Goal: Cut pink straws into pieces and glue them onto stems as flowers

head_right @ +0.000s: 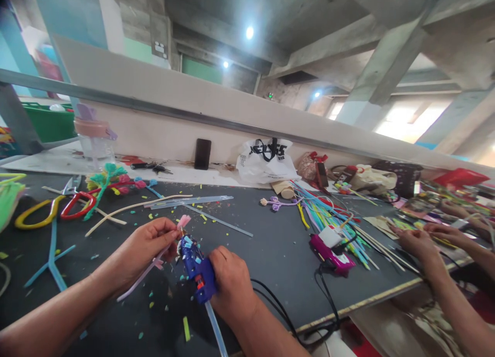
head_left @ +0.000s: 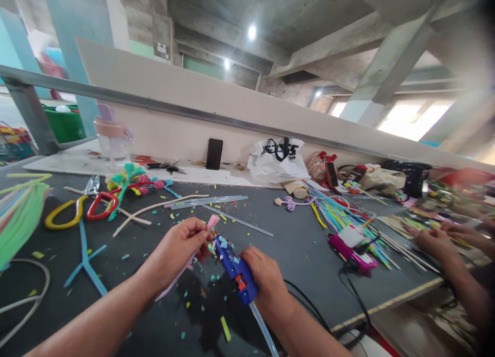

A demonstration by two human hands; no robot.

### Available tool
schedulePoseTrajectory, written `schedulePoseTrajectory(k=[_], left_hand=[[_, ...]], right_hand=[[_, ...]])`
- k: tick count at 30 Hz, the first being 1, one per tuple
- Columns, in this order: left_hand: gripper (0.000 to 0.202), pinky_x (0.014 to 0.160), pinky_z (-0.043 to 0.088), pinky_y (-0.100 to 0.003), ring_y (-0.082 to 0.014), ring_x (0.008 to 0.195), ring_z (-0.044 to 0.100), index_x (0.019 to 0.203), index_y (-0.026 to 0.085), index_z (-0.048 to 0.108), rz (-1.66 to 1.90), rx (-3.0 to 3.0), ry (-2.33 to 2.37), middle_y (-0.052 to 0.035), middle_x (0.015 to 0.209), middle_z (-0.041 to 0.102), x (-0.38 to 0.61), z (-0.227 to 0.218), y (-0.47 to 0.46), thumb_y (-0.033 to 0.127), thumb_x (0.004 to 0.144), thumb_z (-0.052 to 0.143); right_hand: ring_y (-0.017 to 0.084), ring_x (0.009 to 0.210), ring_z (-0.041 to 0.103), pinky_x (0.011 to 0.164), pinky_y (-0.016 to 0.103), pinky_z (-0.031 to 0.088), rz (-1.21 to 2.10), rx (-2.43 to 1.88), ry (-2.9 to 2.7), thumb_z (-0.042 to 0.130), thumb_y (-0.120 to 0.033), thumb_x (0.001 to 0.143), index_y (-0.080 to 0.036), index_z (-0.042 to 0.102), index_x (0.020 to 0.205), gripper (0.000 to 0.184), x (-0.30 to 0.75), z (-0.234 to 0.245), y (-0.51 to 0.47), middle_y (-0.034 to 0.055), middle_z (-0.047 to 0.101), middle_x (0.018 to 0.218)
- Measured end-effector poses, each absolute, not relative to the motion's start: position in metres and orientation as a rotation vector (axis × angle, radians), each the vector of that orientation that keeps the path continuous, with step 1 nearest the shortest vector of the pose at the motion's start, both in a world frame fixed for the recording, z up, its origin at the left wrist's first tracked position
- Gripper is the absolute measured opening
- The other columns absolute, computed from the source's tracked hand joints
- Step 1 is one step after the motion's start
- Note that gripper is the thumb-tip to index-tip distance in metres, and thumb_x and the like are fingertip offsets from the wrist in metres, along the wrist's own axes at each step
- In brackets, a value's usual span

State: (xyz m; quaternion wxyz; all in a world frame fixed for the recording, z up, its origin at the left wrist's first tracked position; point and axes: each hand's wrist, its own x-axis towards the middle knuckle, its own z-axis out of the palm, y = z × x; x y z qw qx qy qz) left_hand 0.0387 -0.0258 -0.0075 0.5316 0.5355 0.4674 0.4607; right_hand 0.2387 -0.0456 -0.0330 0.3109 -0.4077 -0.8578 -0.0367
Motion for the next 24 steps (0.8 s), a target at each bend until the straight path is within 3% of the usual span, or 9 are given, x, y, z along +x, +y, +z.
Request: schedulePoseTrajectory(k=[15,24], left_hand=[[0.018,0.045,0.035,-0.018,-0.0093,0.047,0.051,0.073,0.017,0.056,1.091,1.198,1.044,0.0033,0.053,0.057,0.037,-0.012,-0.023,0.035,0.075,0.058],[0.023,0.041,0.035,-0.016,-0.0059,0.042,0.046,0.070,0.014,0.058,1.026,1.001,0.854,0.0013,0.052,0.056,0.032,-0.005,-0.025,0.037,0.073,0.063]], right_hand=[[0.015,0.059,0.052,0.054,0.025,0.038,-0.065,-1.135,-2.303,0.044,-0.024,0.078,-0.019,0.050,0.076,0.008,0.239,-0.030,-0.048,0.0038,0.055,0.068],[0.017,0.077,0.055,0.065,0.025,0.040,-0.179,-1.154,-2.338,0.048,-0.020,0.078,-0.018,0.050,0.089,0.011,0.264,-0.010,-0.032,0.0067,0.058,0.085]])
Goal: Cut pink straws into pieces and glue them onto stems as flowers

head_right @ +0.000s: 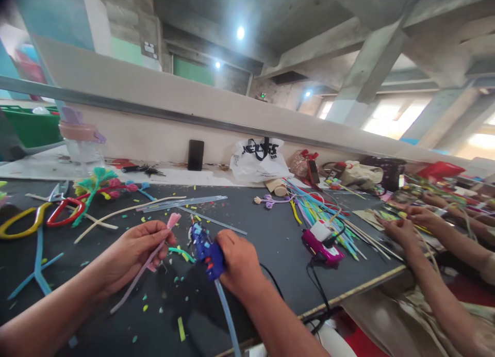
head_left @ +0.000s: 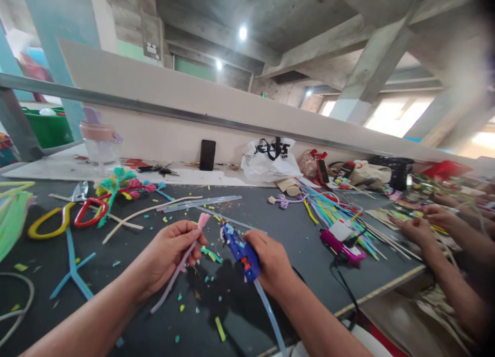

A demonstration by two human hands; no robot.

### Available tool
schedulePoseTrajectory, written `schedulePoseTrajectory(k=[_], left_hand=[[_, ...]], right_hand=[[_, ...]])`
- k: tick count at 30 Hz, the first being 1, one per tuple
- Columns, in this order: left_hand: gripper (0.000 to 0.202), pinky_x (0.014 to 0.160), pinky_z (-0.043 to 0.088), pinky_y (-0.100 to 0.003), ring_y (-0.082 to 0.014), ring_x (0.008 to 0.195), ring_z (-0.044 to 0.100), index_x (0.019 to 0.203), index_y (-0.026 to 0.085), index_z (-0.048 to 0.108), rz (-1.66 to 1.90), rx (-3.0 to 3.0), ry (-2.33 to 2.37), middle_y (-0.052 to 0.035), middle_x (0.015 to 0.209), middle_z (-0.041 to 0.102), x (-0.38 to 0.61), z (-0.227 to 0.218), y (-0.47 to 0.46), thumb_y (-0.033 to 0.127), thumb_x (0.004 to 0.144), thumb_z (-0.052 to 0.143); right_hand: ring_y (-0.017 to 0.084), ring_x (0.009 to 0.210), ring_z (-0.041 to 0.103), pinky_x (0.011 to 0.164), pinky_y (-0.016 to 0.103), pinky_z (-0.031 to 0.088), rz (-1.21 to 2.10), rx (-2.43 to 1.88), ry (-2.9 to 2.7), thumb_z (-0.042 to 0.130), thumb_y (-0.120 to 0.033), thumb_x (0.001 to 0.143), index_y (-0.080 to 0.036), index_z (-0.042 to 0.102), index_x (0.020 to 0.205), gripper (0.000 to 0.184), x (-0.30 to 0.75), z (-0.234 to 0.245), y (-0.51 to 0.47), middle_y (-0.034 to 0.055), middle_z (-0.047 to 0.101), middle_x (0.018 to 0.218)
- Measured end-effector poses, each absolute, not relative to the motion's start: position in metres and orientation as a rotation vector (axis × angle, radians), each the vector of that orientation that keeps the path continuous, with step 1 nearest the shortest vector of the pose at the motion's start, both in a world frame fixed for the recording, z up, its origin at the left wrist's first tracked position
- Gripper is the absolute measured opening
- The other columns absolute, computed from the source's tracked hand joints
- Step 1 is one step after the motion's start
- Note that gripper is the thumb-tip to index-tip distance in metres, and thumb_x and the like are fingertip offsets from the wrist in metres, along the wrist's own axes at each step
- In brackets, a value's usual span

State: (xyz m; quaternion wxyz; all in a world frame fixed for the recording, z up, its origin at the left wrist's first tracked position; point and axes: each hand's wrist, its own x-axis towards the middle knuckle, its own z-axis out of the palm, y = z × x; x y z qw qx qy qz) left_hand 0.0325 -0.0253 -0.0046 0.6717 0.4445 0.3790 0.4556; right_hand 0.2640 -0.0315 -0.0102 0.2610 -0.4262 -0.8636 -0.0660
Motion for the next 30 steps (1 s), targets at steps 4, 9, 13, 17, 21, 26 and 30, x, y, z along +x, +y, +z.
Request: schedulePoseTrajectory(k=[4,9,13,17,21,26,30], left_hand=[[0.021,0.041,0.037,-0.015,-0.0062,0.045,0.046,0.070,0.014,0.059,0.992,0.969,0.854,0.0004,0.054,0.056,0.030,-0.005,-0.024,0.034,0.072,0.065],[0.019,0.043,0.039,-0.016,-0.0067,0.046,0.047,0.072,0.014,0.060,0.964,0.975,0.864,0.0005,0.054,0.056,0.029,-0.012,-0.021,0.033,0.074,0.063],[0.018,0.042,0.038,-0.016,-0.0072,0.047,0.048,0.072,0.015,0.060,0.970,0.954,0.861,0.0001,0.059,0.058,0.028,-0.015,-0.021,0.032,0.073,0.064],[0.019,0.042,0.038,-0.016,-0.0071,0.047,0.048,0.071,0.015,0.060,0.961,0.961,0.868,0.0007,0.056,0.056,0.028,-0.014,-0.021,0.033,0.073,0.064],[0.018,0.042,0.039,-0.015,-0.0070,0.046,0.048,0.070,0.015,0.060,0.957,0.964,0.867,0.0008,0.054,0.056,0.029,-0.011,-0.022,0.032,0.073,0.065],[0.016,0.040,0.039,-0.016,-0.0067,0.048,0.050,0.071,0.015,0.059,0.976,0.925,0.848,-0.0004,0.065,0.060,0.030,-0.010,-0.024,0.029,0.070,0.067],[0.015,0.041,0.040,-0.016,-0.0059,0.048,0.050,0.071,0.016,0.057,0.939,0.936,0.820,0.0004,0.068,0.060,0.033,-0.012,-0.026,0.027,0.072,0.066]], right_hand=[[0.018,0.084,0.054,0.070,0.027,0.038,-0.168,-1.359,-2.555,0.051,-0.017,0.077,-0.017,0.052,0.090,0.013,0.301,0.011,-0.012,0.0067,0.057,0.090],[0.016,0.083,0.054,0.070,0.028,0.033,-0.048,-1.458,-2.699,0.049,-0.004,0.072,-0.019,0.054,0.092,0.025,0.333,0.013,0.005,0.0036,0.058,0.091],[0.017,0.093,0.053,0.075,0.029,0.031,0.045,-1.461,-2.738,0.048,0.006,0.059,-0.021,0.052,0.105,0.053,0.330,0.002,0.012,0.0045,0.056,0.103],[0.019,0.105,0.049,0.082,0.032,0.031,0.134,-1.459,-2.764,0.047,0.007,0.057,-0.024,0.043,0.121,0.071,0.325,-0.004,0.013,0.0064,0.052,0.117],[0.022,0.117,0.039,0.089,0.037,0.028,0.181,-1.457,-2.752,0.047,0.005,0.057,-0.028,0.037,0.129,0.080,0.324,0.003,0.002,0.0053,0.044,0.132],[0.016,0.097,0.051,0.088,0.035,0.027,0.129,-1.239,-2.675,0.052,-0.005,0.074,-0.023,0.060,0.092,0.027,0.305,0.016,-0.023,0.0006,0.062,0.098],[0.015,0.087,0.052,0.084,0.035,0.026,0.142,-1.118,-2.766,0.064,-0.010,0.072,-0.023,0.062,0.081,0.016,0.285,0.011,-0.034,-0.0022,0.063,0.081]])
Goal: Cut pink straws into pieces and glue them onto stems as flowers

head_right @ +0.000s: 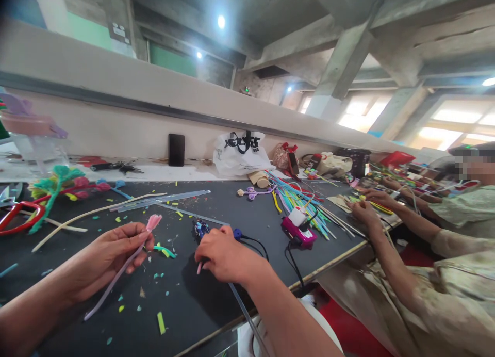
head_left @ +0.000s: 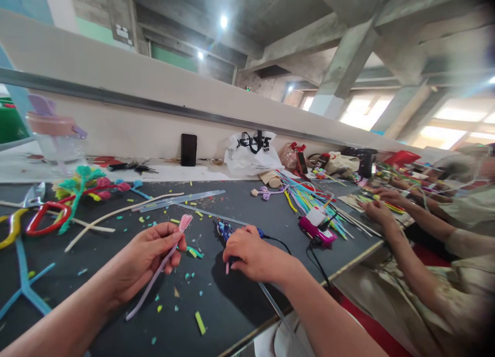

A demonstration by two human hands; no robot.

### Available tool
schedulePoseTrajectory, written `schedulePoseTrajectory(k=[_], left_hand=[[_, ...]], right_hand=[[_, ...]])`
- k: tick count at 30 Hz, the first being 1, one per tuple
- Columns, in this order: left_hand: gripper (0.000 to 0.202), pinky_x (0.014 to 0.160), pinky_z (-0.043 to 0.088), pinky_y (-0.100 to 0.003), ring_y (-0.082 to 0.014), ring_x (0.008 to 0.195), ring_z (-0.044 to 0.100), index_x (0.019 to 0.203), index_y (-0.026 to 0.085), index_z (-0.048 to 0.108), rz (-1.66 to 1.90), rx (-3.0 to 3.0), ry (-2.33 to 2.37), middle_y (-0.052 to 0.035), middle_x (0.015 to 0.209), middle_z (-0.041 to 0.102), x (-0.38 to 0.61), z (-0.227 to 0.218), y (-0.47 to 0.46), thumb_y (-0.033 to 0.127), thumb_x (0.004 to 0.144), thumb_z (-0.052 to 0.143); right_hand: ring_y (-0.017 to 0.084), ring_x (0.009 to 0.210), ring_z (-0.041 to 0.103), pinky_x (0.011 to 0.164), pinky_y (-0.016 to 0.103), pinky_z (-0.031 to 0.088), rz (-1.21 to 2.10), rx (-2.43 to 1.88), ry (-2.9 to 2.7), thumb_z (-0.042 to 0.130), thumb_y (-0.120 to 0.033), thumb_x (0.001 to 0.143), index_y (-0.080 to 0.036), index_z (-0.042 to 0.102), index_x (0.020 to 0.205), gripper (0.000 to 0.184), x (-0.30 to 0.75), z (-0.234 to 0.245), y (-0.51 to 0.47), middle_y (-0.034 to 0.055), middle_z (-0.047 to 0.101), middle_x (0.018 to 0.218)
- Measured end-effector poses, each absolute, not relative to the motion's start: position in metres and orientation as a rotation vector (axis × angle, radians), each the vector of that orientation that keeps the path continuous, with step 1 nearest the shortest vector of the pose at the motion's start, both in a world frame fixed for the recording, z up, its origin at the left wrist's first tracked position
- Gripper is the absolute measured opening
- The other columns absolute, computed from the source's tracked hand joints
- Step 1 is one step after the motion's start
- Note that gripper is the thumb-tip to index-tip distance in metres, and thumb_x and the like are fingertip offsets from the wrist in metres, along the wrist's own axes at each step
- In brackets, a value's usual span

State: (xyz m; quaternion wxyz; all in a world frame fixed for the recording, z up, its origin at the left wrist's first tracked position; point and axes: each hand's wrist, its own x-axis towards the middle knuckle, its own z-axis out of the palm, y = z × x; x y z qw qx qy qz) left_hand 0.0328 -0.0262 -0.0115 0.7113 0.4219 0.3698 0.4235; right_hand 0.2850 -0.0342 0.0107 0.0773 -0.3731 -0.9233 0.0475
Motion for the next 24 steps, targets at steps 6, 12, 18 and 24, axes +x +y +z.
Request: schedulePoseTrajectory(k=[6,12,18,24], left_hand=[[0.018,0.038,0.037,-0.014,-0.0047,0.045,0.047,0.070,0.016,0.054,0.881,0.967,0.824,0.0024,0.063,0.057,0.036,-0.014,-0.028,0.031,0.075,0.063],[0.023,0.032,0.028,-0.012,-0.0030,0.038,0.038,0.068,0.016,0.053,0.821,1.032,0.844,0.0039,0.054,0.051,0.039,-0.013,-0.031,0.036,0.075,0.061],[0.025,0.031,0.014,-0.013,0.0001,0.033,0.028,0.066,0.015,0.052,0.710,1.043,0.873,0.0047,0.052,0.050,0.045,-0.010,-0.036,0.037,0.075,0.060],[0.025,0.032,0.013,-0.013,-0.0007,0.032,0.029,0.069,0.016,0.050,0.690,1.101,0.954,0.0047,0.052,0.054,0.049,-0.016,-0.035,0.039,0.071,0.062]], right_hand=[[0.015,0.077,0.050,0.075,0.034,0.027,0.064,-1.110,-2.839,0.061,-0.008,0.073,-0.019,0.059,0.066,0.013,0.271,0.003,-0.033,-0.0008,0.059,0.069],[0.013,0.073,0.050,0.072,0.027,0.033,0.236,-1.149,-2.560,0.048,-0.010,0.083,-0.017,0.053,0.077,0.011,0.265,0.012,-0.038,0.0007,0.061,0.074],[0.011,0.063,0.048,0.082,0.030,0.029,0.118,-1.123,-2.410,0.039,-0.010,0.088,-0.020,0.047,0.077,0.016,0.255,0.018,-0.046,-0.0034,0.058,0.068],[0.011,0.071,0.051,0.093,0.037,0.018,-0.104,-1.219,-2.388,0.042,-0.004,0.082,-0.019,0.049,0.080,0.017,0.249,0.018,-0.057,-0.0033,0.058,0.072]])
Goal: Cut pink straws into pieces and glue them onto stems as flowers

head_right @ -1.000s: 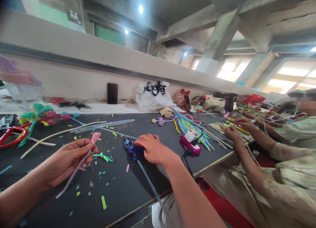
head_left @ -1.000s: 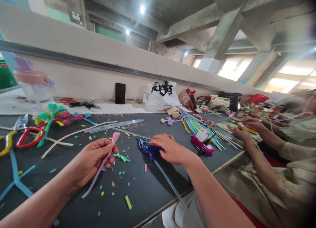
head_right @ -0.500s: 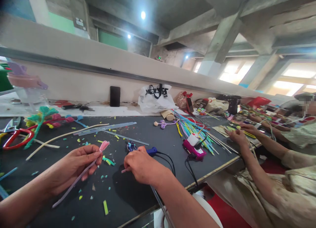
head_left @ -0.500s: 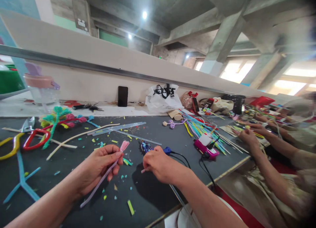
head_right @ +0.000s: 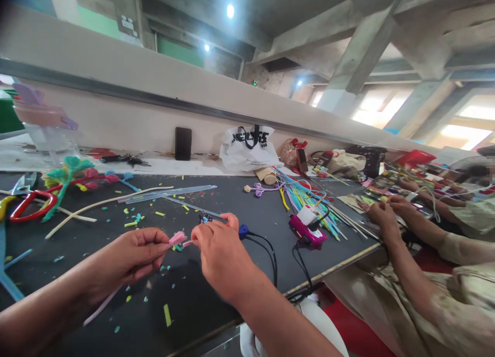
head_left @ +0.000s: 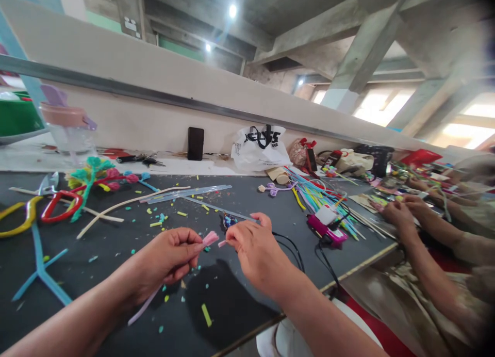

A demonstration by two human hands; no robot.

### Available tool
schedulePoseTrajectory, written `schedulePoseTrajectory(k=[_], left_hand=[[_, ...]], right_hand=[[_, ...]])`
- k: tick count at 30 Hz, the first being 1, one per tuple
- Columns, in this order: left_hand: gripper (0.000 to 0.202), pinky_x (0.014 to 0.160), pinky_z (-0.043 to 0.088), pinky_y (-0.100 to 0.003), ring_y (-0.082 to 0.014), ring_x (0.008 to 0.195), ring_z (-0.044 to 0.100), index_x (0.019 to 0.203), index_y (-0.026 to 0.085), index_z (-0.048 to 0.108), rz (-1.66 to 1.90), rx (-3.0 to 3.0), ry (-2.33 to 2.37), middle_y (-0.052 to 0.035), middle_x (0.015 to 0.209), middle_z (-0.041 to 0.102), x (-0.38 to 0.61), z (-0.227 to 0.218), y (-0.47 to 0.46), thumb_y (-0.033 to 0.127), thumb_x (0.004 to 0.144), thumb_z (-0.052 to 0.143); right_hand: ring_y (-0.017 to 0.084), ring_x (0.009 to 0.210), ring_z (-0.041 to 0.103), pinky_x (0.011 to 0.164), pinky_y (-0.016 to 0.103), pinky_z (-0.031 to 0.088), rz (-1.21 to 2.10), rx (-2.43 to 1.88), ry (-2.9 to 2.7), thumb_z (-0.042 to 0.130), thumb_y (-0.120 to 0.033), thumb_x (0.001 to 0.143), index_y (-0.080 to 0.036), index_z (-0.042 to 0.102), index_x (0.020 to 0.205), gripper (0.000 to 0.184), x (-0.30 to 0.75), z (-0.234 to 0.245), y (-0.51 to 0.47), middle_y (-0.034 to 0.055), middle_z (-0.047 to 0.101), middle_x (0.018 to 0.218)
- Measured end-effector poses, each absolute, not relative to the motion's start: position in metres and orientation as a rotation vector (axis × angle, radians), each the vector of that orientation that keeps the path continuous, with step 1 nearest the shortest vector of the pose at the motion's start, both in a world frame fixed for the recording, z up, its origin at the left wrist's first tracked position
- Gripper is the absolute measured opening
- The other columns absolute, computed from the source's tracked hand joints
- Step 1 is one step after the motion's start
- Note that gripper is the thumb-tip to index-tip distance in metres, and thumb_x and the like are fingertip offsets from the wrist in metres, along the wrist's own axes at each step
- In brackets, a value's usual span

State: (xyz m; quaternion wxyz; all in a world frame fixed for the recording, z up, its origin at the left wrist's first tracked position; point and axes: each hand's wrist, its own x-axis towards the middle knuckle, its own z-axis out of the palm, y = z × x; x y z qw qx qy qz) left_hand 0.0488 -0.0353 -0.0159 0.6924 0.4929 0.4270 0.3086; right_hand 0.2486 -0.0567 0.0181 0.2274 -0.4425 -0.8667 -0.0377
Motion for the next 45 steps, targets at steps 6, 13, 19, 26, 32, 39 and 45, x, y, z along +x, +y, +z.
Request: schedulePoseTrajectory(k=[6,13,19,26,32,39,45], left_hand=[[0.023,0.033,0.015,-0.015,-0.0022,0.031,0.032,0.070,0.016,0.052,0.634,1.239,1.066,0.0054,0.048,0.052,0.052,-0.024,-0.034,0.038,0.070,0.059],[0.017,0.034,0.020,-0.016,-0.0033,0.031,0.033,0.067,0.017,0.052,0.581,1.337,1.176,0.0078,0.046,0.048,0.057,-0.013,-0.040,0.033,0.067,0.058],[0.020,0.035,0.020,-0.016,-0.0035,0.033,0.033,0.066,0.017,0.053,0.594,1.377,1.185,0.0081,0.046,0.046,0.058,-0.014,-0.041,0.037,0.068,0.057],[0.018,0.036,0.021,-0.017,-0.0041,0.034,0.033,0.067,0.017,0.053,0.592,1.390,1.191,0.0078,0.046,0.046,0.058,-0.012,-0.042,0.035,0.069,0.056],[0.022,0.036,0.017,-0.017,-0.0038,0.034,0.028,0.066,0.017,0.053,0.601,1.352,1.166,0.0079,0.045,0.045,0.058,-0.013,-0.041,0.038,0.067,0.059],[0.032,0.037,0.019,-0.017,-0.0058,0.036,0.029,0.061,0.018,0.052,0.639,1.373,1.237,0.0088,0.041,0.039,0.059,-0.014,-0.043,0.049,0.063,0.062],[0.021,0.041,0.022,-0.017,-0.0067,0.042,0.033,0.059,0.017,0.050,0.758,1.450,1.219,0.0077,0.045,0.040,0.061,-0.019,-0.041,0.035,0.064,0.061]], right_hand=[[0.013,0.080,0.052,0.099,0.041,0.010,-0.247,-1.225,-2.396,0.041,-0.001,0.077,-0.019,0.053,0.081,0.023,0.240,0.022,-0.065,-0.0009,0.059,0.084],[0.016,0.083,0.050,0.100,0.046,0.009,-0.316,-1.234,-2.516,0.039,-0.002,0.079,-0.019,0.053,0.080,0.022,0.232,0.018,-0.065,0.0005,0.058,0.085],[0.016,0.085,0.048,0.100,0.046,0.009,-0.324,-1.258,-2.550,0.041,-0.003,0.079,-0.018,0.054,0.079,0.019,0.230,0.016,-0.066,0.0010,0.058,0.085],[0.017,0.085,0.047,0.100,0.047,0.009,-0.338,-1.260,-2.565,0.043,-0.005,0.077,-0.018,0.056,0.082,0.019,0.229,0.015,-0.066,0.0021,0.057,0.086],[0.017,0.085,0.048,0.100,0.048,0.010,-0.279,-1.281,-2.564,0.044,-0.005,0.076,-0.018,0.056,0.082,0.018,0.229,0.016,-0.066,0.0020,0.057,0.086],[0.018,0.085,0.048,0.100,0.048,0.011,-0.269,-1.296,-2.565,0.043,-0.006,0.076,-0.017,0.055,0.081,0.016,0.229,0.015,-0.067,0.0032,0.056,0.084],[0.016,0.082,0.048,0.099,0.046,0.012,-0.256,-1.287,-2.509,0.043,-0.008,0.080,-0.017,0.054,0.081,0.015,0.225,0.015,-0.071,0.0016,0.056,0.083]])
